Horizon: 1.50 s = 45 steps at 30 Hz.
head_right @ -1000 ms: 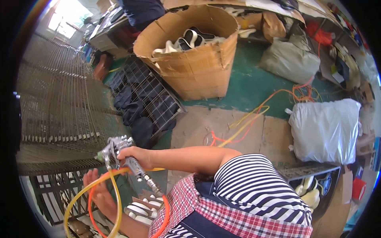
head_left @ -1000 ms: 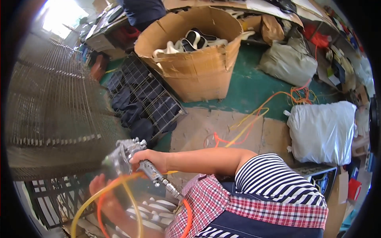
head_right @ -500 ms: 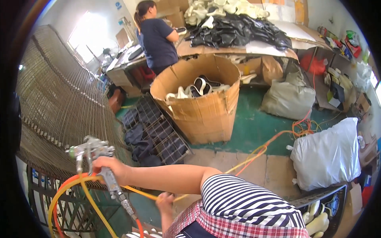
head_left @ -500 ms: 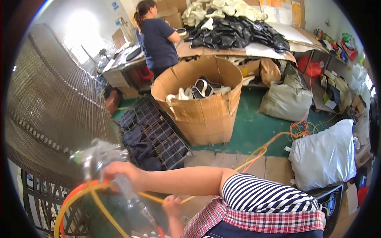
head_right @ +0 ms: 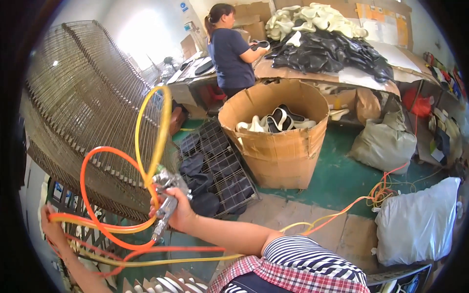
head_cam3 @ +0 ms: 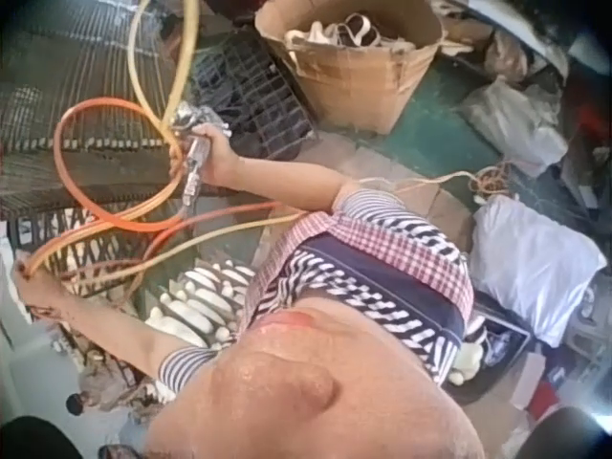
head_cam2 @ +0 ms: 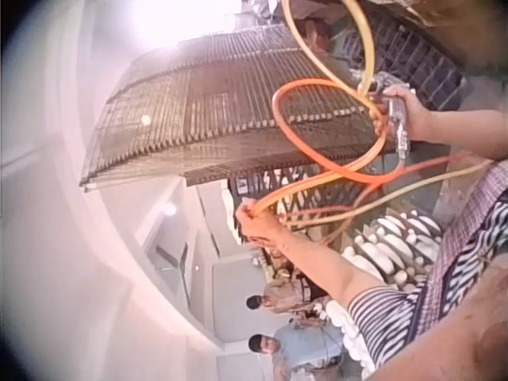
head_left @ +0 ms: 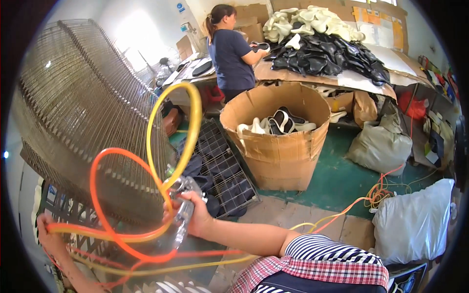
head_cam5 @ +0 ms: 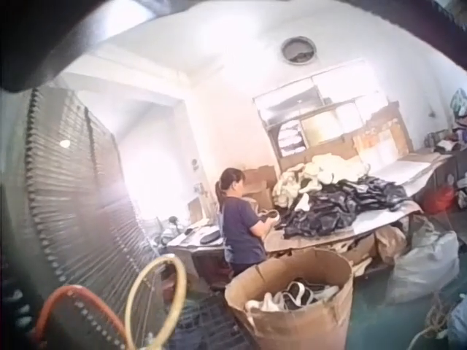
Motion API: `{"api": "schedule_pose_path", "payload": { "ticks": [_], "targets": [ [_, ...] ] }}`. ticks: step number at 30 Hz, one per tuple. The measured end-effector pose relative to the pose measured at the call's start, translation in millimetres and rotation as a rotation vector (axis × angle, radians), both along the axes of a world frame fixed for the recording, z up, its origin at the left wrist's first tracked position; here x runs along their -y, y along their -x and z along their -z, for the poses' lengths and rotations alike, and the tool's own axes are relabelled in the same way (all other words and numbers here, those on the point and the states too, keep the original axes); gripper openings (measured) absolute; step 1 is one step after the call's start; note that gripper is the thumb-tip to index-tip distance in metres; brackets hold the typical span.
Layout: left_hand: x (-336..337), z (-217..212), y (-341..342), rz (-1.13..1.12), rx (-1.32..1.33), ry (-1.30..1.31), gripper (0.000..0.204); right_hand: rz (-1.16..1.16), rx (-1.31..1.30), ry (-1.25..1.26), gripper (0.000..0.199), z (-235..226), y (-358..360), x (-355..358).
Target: Applying a spray coating to white foam components, likely bicycle saddle parts, using an industrial spray gun.
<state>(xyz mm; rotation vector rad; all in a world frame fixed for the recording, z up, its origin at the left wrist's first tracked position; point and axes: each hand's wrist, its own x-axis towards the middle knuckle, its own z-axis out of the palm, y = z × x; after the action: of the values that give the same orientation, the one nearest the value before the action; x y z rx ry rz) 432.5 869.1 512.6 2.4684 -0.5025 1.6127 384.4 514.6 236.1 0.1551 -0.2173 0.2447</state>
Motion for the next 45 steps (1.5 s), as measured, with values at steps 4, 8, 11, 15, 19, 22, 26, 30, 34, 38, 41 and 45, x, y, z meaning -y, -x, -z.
{"api": "schedule_pose_path", "payload": {
  "ticks": [4, 8, 11, 15, 19, 22, 26, 30, 34, 38, 41, 45],
  "targets": [
    [78, 112, 25, 0.378, -0.344, 0.42, 0.007, 0.287, -0.06, 0.257, 0.046, 19, 5, 58],
    [104, 308, 89, 0.062, -0.82, -0.075, 0.069, 0.533, -0.24, 0.443, 0.049, 55, 27, 165],
    [89, 426, 156, 0.045, -1.718, 0.034, 0.088, 0.707, -0.447, 0.883, 0.035, 77, 49, 229],
    [38, 491, 226, -0.038, -1.937, 0.279, 0.072, 0.637, -0.1, 1.456, 0.039, 97, 48, 247],
    [5, 488, 247, -0.281, -1.551, 0.543, 0.057, 0.411, 0.297, 1.815, 0.032, 99, 15, 197],
    [-11, 480, 248, -0.321, -1.408, 0.647, 0.052, 0.2, 0.632, 1.937, 0.025, 97, -17, 122],
    [-41, 491, 268, -0.404, -1.249, 0.89, 0.042, -0.122, 0.72, 1.753, 0.034, 90, -39, 11],
    [-78, 517, 293, -0.572, -1.141, 1.058, 0.038, -0.277, 0.911, 1.576, 0.048, 77, -69, -93],
    [-104, 537, 318, -0.717, -1.102, 1.195, 0.033, -0.361, 1.093, 1.636, 0.066, 63, -100, -190],
    [-119, 541, 340, -0.746, -0.975, 1.287, 0.034, -0.442, 1.085, 1.632, 0.064, 58, -119, -278],
    [-119, 537, 355, -0.883, -1.002, 1.347, 0.035, -0.5, 1.171, 1.551, 0.061, 57, -130, -332],
    [-105, 533, 373, -0.955, -0.842, 1.52, 0.04, -0.585, 1.235, 1.533, 0.058, 62, -134, -385]
  ]
}}
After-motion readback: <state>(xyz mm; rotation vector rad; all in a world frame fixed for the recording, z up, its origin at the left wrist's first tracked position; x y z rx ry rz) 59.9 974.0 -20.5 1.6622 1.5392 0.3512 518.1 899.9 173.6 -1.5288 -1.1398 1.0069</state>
